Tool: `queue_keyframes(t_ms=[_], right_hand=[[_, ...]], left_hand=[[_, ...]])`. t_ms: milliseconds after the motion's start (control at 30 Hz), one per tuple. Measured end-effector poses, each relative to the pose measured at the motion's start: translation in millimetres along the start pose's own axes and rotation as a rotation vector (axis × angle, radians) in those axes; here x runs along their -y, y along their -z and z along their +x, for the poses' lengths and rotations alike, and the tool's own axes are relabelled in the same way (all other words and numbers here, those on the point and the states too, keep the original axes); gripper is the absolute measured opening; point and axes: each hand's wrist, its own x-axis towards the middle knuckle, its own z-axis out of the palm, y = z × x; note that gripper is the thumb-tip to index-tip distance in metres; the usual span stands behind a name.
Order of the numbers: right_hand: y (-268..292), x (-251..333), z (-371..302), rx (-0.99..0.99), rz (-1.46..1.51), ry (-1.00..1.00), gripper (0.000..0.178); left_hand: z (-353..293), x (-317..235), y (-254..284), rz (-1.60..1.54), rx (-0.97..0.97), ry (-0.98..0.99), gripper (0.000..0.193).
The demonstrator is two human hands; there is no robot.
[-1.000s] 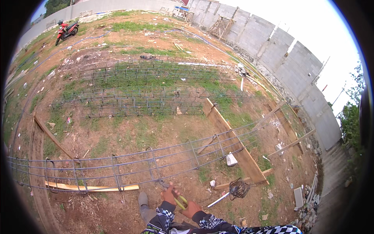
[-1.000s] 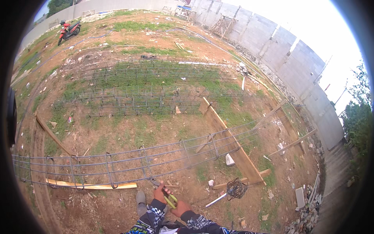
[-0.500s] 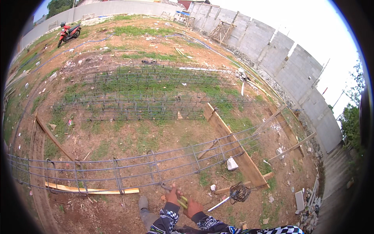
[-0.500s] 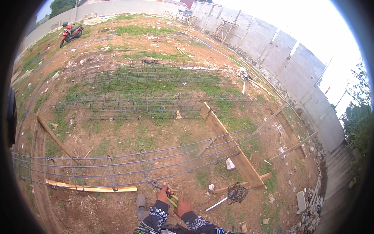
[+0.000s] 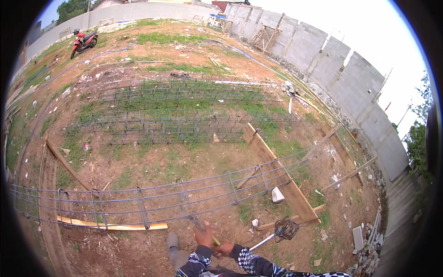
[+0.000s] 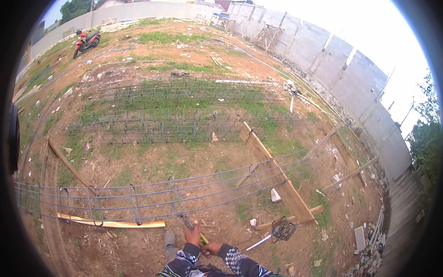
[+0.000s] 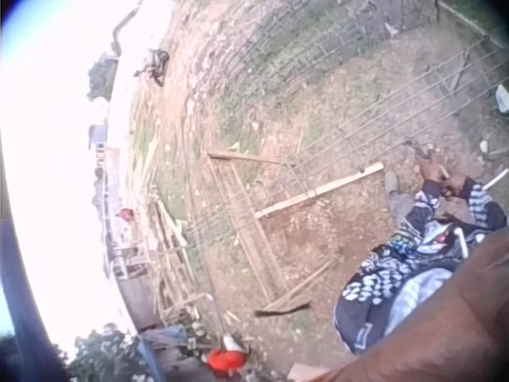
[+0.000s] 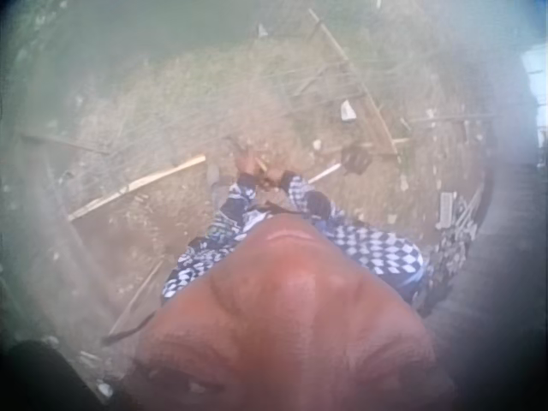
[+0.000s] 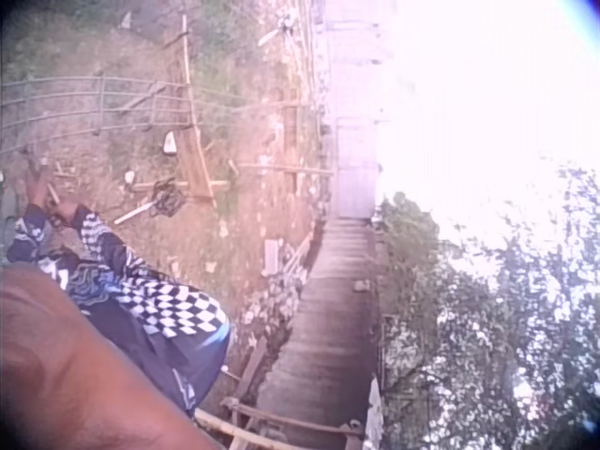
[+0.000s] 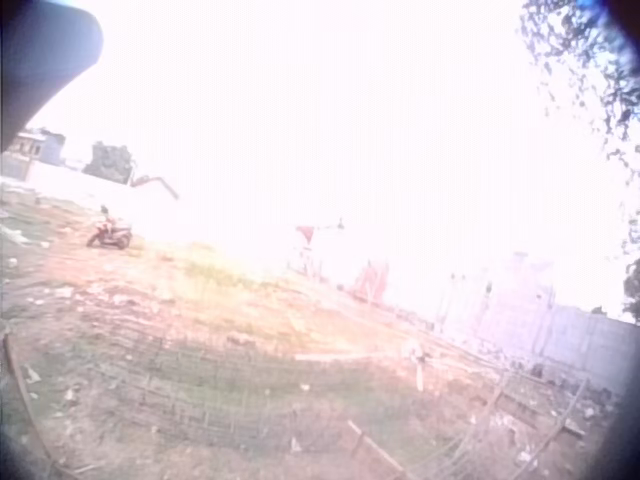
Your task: The person uses pliers to twist wire ties around the intersections of a rebar cage laid on the ground. They repeatedly pick up wire ties, wrap them around the bars, and twist them tight to secure the structure. Another person briefly approaches and observes the work.
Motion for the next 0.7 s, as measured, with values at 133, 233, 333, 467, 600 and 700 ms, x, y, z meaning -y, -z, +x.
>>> queue_keyframes(t_ms=[133,233,333,467,600,700], right_hand=[[-18,-5,-7,0.087,0.237,-0.034,0.019],[-10,-27,0,-0.209,-0.146,0.021,0.028],[-25,-7,-14,-0.297,-0.247,0.219,0.048],[-14,-4,-8,-0.022,0.021,0.207,0.066],[-8,6,-12,0.065,-0.041,0.315,0.076],[1,-1,-19,0.157,-0.117,0.321,0.075]], left_hand=[[-9,-57,59,0.449,0.274,-0.153,0.046],[-5,-76,73,0.628,0.44,-0.141,0.043],[-19,-96,83,0.651,0.354,-0.237,0.037],[-15,-102,74,0.47,0.205,-0.334,0.027],[-3,-122,73,0.375,0.205,-0.363,0.026],[16,-132,84,0.408,0.14,-0.333,0.027]])
